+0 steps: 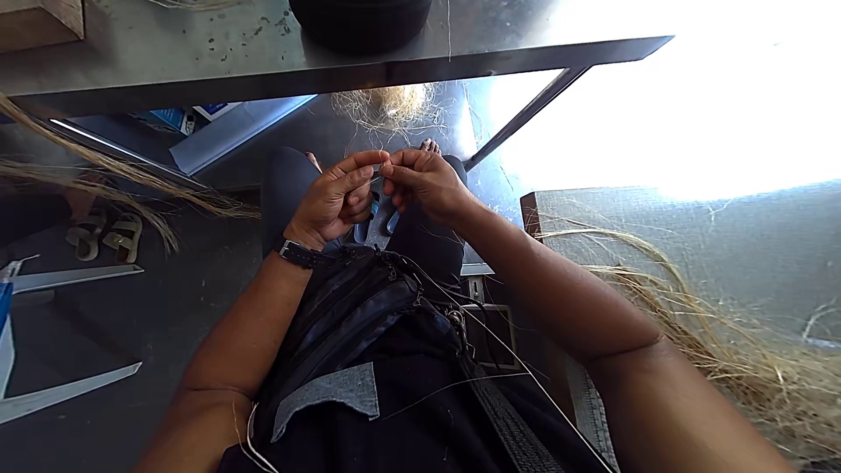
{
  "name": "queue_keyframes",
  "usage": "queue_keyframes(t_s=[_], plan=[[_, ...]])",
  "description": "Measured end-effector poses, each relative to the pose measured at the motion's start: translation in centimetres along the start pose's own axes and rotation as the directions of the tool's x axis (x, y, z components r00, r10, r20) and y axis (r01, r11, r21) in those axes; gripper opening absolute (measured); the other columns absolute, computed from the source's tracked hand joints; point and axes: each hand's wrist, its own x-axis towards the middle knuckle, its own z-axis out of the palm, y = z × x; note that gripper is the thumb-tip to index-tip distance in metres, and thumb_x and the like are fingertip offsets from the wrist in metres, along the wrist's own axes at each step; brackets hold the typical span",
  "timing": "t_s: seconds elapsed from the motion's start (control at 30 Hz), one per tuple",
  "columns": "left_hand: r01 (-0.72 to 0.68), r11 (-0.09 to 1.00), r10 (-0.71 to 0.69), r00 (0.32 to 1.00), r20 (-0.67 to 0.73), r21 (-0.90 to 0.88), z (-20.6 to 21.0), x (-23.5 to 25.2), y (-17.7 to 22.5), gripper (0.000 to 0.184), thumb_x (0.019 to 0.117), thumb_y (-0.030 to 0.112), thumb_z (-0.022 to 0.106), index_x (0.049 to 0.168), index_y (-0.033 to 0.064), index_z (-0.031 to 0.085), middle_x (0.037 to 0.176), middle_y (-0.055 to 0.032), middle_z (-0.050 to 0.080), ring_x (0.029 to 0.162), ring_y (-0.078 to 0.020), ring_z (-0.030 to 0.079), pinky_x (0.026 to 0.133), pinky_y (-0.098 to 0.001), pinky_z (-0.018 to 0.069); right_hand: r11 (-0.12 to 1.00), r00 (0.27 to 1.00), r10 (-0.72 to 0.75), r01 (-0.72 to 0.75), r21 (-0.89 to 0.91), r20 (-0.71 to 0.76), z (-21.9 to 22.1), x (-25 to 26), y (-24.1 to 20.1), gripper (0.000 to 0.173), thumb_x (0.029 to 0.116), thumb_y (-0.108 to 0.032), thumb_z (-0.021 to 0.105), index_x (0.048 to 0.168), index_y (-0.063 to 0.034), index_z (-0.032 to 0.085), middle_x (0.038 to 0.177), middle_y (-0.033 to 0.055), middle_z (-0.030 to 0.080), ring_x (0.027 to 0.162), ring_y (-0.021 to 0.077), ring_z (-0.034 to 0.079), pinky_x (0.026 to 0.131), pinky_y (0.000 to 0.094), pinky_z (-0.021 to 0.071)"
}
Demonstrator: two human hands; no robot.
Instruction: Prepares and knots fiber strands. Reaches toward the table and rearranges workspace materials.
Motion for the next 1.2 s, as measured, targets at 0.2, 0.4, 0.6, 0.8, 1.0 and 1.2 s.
queue_keyframes(t_s=[0.2,0.4,0.6,0.8,1.0,1.2], plan=[[0.016,0.999,-0.014,0.998,0.062,-0.028,0.0,0.0,-0.3,0.041,0.1077,0.010,0.044,0.148,0.0137,0.050,0.056,0.0059,0.039,0.042,-0.0047,0.038,0.040,-0.0181,0.0340,0.996,1.000,0.002,-0.002,0.091,0.002,-0.1,0.1,0.0,0.015,0.1065,-0.011,0.055,0.102,0.0003,0.064,0.077,0.0075,0.068,0.058,0.0129,0.064,0.053,0.0268,0.0568],[0.032,0.999,-0.030,0.995,0.093,-0.016,0.5,0.0,-0.6,0.051,0.1075,0.009,0.044,0.158,0.0178,0.038,0.055,0.0057,0.037,0.041,-0.0058,0.037,0.039,-0.0196,0.0353,0.957,0.995,0.096,-0.090,0.274,-0.011,-0.1,0.1,-0.4,0.018,0.1070,-0.012,0.053,0.097,-0.0023,0.064,0.074,0.0056,0.065,0.057,0.0120,0.062,0.053,0.0264,0.0553],[0.042,0.998,-0.037,0.992,0.121,-0.041,0.8,0.0,-0.9,0.056,0.1068,0.011,0.047,0.160,0.0227,0.034,0.059,0.0042,0.043,0.041,-0.0052,0.038,0.039,-0.0188,0.0364,0.913,0.989,0.147,-0.130,0.386,-0.015,0.0,0.1,-0.5,0.018,0.1058,-0.010,0.053,0.095,-0.0023,0.066,0.072,0.0046,0.063,0.057,0.0111,0.060,0.054,0.0258,0.0551],[0.034,0.998,-0.027,0.990,0.142,-0.049,1.0,-0.1,-1.1,0.058,0.1055,0.009,0.048,0.159,0.0266,0.035,0.068,0.0022,0.053,0.042,-0.0043,0.041,0.039,-0.0180,0.0384,0.891,0.989,0.150,-0.142,0.432,0.015,0.0,0.1,-0.5,0.019,0.1061,-0.010,0.053,0.096,-0.0010,0.066,0.073,0.0048,0.064,0.058,0.0109,0.061,0.056,0.0250,0.0556],[0.008,0.998,-0.004,0.998,0.067,-0.065,1.6,-1.0,-1.8,0.060,0.1037,0.009,0.049,0.157,0.0340,0.039,0.061,-0.0020,0.047,0.032,-0.0042,0.027,0.030,-0.0169,0.0273,0.881,0.989,0.144,-0.141,0.452,0.027,0.1,-0.1,-0.7,0.018,0.1055,-0.008,0.053,0.095,-0.0010,0.067,0.071,0.0049,0.063,0.058,0.0113,0.062,0.056,0.0254,0.0559],[0.013,0.996,0.002,0.986,0.168,-0.088,1.0,-0.4,-1.7,0.064,0.1039,0.006,0.049,0.160,0.0319,0.032,0.077,-0.0017,0.058,0.039,-0.0042,0.037,0.036,-0.0174,0.0360,0.888,0.992,0.118,-0.123,0.443,0.040,0.0,0.0,-0.5,0.019,0.1059,-0.009,0.052,0.095,-0.0015,0.066,0.072,0.0048,0.063,0.058,0.0115,0.061,0.056,0.0258,0.0556]])
